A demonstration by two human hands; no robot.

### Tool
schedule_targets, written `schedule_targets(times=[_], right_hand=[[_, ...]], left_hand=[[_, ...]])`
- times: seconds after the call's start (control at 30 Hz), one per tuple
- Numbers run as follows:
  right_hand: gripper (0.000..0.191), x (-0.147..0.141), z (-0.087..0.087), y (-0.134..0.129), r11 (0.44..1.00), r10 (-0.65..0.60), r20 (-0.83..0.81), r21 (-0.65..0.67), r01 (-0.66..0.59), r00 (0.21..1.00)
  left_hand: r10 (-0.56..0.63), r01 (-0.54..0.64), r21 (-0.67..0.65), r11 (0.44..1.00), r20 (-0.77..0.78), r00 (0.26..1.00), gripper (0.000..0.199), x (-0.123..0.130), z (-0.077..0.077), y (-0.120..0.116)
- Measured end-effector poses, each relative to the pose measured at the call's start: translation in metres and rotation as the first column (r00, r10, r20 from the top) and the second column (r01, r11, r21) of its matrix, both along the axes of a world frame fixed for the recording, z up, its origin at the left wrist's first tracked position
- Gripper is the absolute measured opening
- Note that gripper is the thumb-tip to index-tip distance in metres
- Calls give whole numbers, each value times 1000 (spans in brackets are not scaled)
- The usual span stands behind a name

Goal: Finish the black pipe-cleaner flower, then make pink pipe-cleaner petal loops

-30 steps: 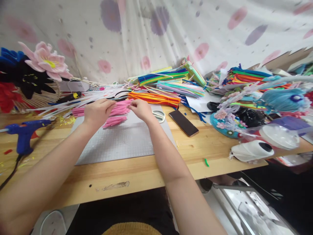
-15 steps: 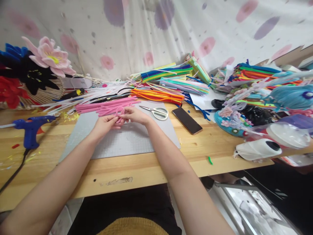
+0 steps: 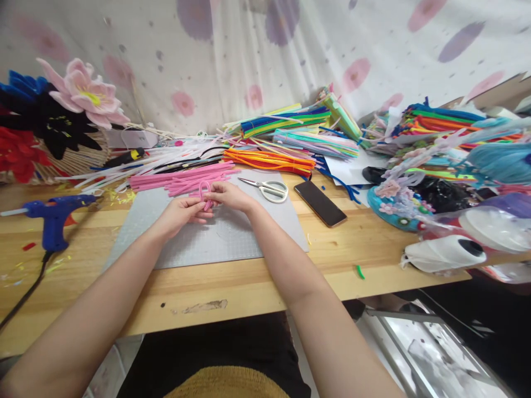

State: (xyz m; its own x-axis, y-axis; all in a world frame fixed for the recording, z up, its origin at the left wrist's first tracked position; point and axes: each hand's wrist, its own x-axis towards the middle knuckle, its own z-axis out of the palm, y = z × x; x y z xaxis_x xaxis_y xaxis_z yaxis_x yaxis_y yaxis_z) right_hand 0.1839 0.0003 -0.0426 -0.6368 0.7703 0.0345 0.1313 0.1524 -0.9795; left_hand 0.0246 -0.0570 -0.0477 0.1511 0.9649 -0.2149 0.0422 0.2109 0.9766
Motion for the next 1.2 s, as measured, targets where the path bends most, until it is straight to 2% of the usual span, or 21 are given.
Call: schedule_targets(times=[0.1, 0.27, 0.43, 0.57, 0.77, 0.87, 1.0, 1.2], right_hand=[[21, -1, -2, 1, 999, -39, 12, 15, 39, 999], [22, 0, -1, 0, 1000, -19, 8, -8, 19, 1000], [23, -3, -3, -2, 996, -22, -49, -85, 18, 999], [26, -6, -3, -4, 993, -51, -83, -111, 42, 995], [27, -7, -4, -5, 986, -58, -100, -163, 41, 993], [23, -4, -5, -3, 969, -85, -215, -244, 31, 973], [30, 2, -8, 2, 931, -122, -377, -364, -26, 918], [28, 3, -14, 7, 934, -149, -341, -358, 18, 928]], left_hand=[[-12, 12, 4, 1000, -23, 1000, 36, 0, 0, -1], [-39, 40, 18, 999, -60, 997, 35, -3, -1, 1], [-2, 17, 90, 996, -166, 986, 26, -1, -2, 1], [-7, 44, 173, 984, -209, 978, 20, -1, -5, 1], [41, 10, 193, 981, -259, 965, 13, 1, -6, 2], [25, 4, 150, 989, -189, 982, 14, 2, -3, 2], [-33, 36, 50, 998, -60, 998, 20, 3, 1, 1], [-68, 67, -9, 998, -63, 996, 22, 8, -5, 0]])
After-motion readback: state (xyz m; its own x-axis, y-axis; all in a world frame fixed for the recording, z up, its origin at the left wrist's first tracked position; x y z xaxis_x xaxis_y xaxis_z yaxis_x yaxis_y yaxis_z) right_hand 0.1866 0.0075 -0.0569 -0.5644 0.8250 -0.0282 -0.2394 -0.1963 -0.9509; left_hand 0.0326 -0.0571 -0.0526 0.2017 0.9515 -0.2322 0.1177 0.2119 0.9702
